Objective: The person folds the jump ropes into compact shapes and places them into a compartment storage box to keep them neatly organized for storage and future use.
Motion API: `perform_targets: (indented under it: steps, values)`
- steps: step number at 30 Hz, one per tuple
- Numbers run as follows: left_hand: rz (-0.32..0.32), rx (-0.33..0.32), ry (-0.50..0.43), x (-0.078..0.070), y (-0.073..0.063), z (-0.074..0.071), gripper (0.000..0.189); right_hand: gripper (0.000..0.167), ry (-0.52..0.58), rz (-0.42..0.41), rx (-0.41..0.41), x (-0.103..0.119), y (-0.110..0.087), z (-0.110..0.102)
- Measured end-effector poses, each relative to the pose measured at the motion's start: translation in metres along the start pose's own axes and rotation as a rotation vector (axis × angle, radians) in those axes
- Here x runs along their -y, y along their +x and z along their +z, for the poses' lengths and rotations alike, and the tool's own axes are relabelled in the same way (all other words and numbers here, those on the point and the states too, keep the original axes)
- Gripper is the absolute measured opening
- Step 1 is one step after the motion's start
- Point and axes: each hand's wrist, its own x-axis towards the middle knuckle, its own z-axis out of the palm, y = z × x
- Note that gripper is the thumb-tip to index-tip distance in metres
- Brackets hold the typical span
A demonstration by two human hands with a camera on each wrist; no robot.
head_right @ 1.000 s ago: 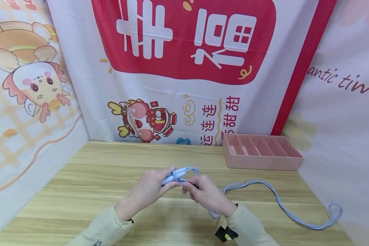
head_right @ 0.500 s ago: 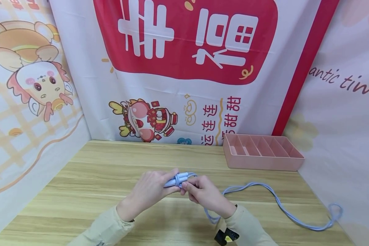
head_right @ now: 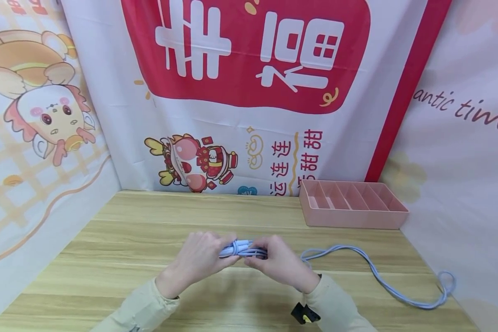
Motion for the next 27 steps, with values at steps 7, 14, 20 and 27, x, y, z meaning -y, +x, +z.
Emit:
perform_targets:
  steps: [7, 14, 20, 27]
  values:
    - [0.040, 0.059, 0.052, 0.0014, -0.0021, 0.0038, 0.031, 0.011, -0.198, -0.130, -0.090, -0.0013, 0.0013, 0.0037]
    - [0.051, 0.080, 0.053, 0.0012, -0.0016, 0.0049, 0.030, 0.006, -0.251, -0.200, -0.055, -0.0009, -0.0008, 0.0002]
    - [0.050, 0.070, 0.051, 0.0002, -0.0025, 0.0021, 0.042, 0.005, -0.194, -0.251, -0.021, 0.0001, -0.0022, -0.0022]
    - [0.092, 0.028, 0.032, -0.0007, -0.0010, -0.0004, 0.033, 0.009, -0.091, -0.279, -0.026, -0.0005, -0.0020, -0.0028]
